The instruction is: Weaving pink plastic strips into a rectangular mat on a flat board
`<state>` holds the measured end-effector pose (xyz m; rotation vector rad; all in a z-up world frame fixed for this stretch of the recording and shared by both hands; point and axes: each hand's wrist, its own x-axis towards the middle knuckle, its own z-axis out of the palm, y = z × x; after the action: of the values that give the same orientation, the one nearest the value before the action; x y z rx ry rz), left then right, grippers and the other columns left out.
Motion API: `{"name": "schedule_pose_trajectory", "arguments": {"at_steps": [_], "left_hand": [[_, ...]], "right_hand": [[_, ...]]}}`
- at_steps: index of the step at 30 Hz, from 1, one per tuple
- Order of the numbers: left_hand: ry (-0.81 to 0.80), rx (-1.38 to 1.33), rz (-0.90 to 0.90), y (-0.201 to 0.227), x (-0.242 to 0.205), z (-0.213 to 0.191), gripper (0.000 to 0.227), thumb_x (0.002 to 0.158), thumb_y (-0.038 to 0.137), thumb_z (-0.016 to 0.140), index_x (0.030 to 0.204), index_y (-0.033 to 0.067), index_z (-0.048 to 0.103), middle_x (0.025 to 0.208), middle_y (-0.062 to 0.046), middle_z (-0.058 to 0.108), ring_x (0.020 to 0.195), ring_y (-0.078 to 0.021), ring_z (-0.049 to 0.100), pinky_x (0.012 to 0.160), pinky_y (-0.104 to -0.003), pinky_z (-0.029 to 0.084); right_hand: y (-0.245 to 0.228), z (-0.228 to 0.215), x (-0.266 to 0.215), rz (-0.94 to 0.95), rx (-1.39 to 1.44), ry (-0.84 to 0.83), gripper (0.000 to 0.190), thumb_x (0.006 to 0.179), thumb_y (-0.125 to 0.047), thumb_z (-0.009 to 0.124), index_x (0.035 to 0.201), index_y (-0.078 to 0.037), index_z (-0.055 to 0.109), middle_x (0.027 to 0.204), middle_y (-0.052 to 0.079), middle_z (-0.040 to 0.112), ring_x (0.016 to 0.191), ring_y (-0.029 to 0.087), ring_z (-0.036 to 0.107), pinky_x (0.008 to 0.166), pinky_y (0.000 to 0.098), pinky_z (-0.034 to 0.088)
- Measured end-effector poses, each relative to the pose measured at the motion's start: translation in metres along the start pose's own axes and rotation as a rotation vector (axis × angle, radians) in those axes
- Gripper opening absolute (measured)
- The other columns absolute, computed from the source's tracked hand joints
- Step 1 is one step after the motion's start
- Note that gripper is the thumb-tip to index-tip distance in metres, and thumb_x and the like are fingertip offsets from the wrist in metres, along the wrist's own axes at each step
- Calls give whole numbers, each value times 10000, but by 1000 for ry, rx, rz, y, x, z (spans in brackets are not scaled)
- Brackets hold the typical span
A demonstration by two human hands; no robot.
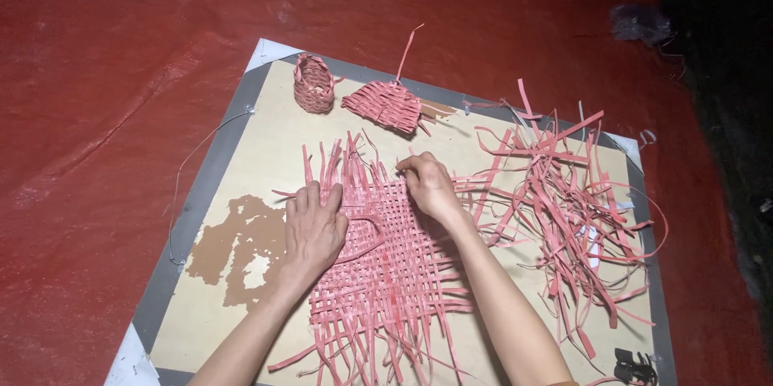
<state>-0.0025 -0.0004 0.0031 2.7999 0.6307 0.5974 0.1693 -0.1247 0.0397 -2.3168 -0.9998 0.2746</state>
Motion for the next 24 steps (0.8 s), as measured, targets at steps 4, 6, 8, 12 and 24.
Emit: {"name": "schedule_pose_trajectory", "arguments": {"at_steps": [4,6,8,12,24], "left_hand": [[-14,11,-5,1,0,-3,392,686,225,420,1069,165,478,968,-107,415,908,-261,406,657,-353,331],[-15,8,1,1,1,-3,395,689,219,418,1076,161,476,968,-110,417,915,-265,412,658,-353,331],[-20,7,0,1,0,-4,398,687,218,419,1078,162,474,970,-110,415,908,-263,411,657,-352,329],[-20,17,-2,0,0,0,398,688,222,420,1078,163,469,977,-111,411,916,-261,407,662,-352,326],[-26,45,-7,2,1,-4,408,688,221,416,1088,167,477,993,-108,411,924,-253,407,669,-343,320]], "right_hand": [[-2,-2,1,13,-41,-60,164,736,-77,535,823,-149,652,791,98,558,820,282,584,756,380,463],[-1,0,-1,-13,-64,-88,121,716,-64,560,774,-111,655,798,121,551,825,302,579,753,387,468],[-6,-3,-5,-22,-63,-97,124,707,-60,568,790,-101,650,797,128,548,825,309,575,750,392,465],[-17,-5,-10,-50,-67,-68,162,702,-57,581,854,-79,631,816,124,526,850,312,563,755,388,466],[5,8,5,-85,-211,-152,90,686,-66,572,774,-79,586,767,114,510,835,309,560,761,384,458]]}}
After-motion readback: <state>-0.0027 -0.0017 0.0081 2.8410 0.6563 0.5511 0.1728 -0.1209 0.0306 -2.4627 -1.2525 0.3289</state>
